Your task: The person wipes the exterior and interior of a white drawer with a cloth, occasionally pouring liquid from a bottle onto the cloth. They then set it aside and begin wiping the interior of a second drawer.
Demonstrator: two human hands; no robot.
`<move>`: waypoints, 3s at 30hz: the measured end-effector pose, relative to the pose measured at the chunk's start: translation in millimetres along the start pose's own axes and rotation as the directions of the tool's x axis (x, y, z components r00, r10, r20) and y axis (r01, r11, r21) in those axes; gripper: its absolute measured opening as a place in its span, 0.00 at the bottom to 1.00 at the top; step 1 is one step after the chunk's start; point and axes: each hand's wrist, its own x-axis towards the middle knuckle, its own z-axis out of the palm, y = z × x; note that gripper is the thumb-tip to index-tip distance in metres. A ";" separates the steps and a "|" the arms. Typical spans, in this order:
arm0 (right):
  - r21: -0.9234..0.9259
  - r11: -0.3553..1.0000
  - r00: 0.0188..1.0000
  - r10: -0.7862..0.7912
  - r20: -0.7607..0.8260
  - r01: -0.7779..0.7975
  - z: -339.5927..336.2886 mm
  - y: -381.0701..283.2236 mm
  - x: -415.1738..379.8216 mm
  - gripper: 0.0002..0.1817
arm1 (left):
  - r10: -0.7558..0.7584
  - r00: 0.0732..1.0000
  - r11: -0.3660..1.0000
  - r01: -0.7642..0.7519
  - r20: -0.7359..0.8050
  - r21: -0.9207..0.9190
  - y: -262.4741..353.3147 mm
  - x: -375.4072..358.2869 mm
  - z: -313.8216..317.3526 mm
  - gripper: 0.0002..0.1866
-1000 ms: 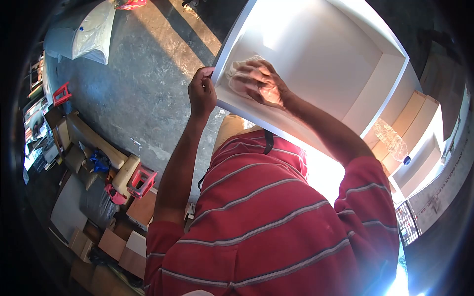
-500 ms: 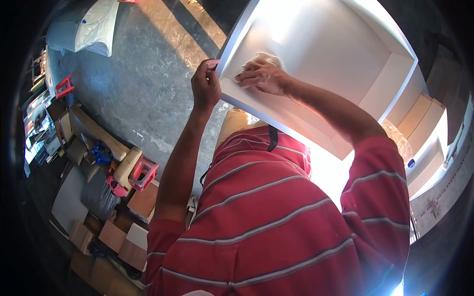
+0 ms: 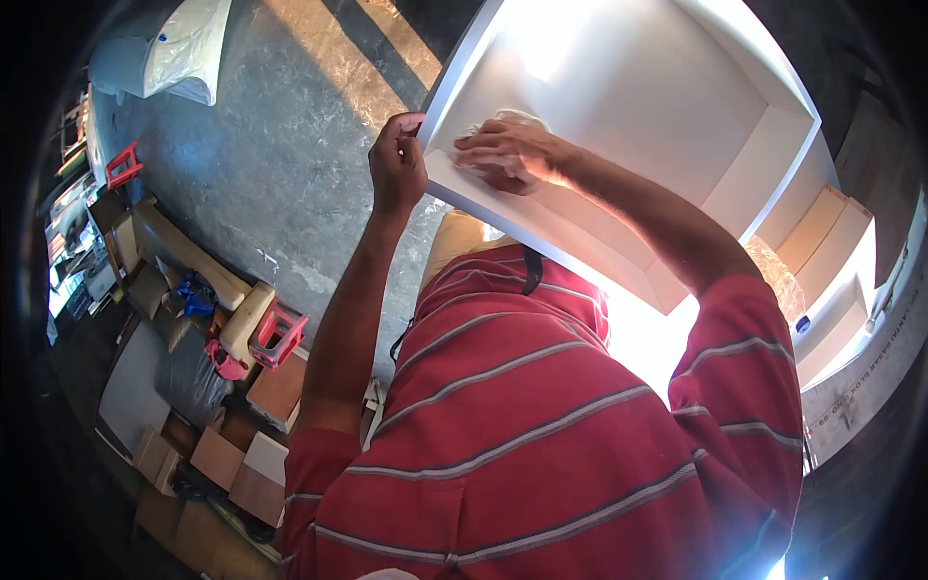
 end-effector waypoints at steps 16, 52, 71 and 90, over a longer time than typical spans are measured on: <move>-0.328 0.843 0.845 0.243 -0.477 -0.427 17.6 -21.1 9.0 0.11 | 0.014 1.000 1.000 -0.014 0.009 -0.023 -2.8 -1.2 0.0 0.15; -0.168 0.754 0.624 0.629 0.465 -0.635 -2.5 -32.1 49.7 0.11 | -0.043 0.999 0.999 0.043 0.024 0.005 -1.9 0.0 -0.2 0.14; -0.449 0.852 0.936 0.341 0.082 -0.271 18.5 -36.6 13.5 0.20 | -0.080 0.997 0.997 0.080 0.016 0.016 2.7 -1.3 -0.4 0.17; -0.510 0.819 0.923 0.367 0.115 -0.263 12.9 -40.6 29.5 0.19 | 0.018 0.999 0.997 -0.022 -0.049 -0.075 -5.2 -5.3 7.7 0.16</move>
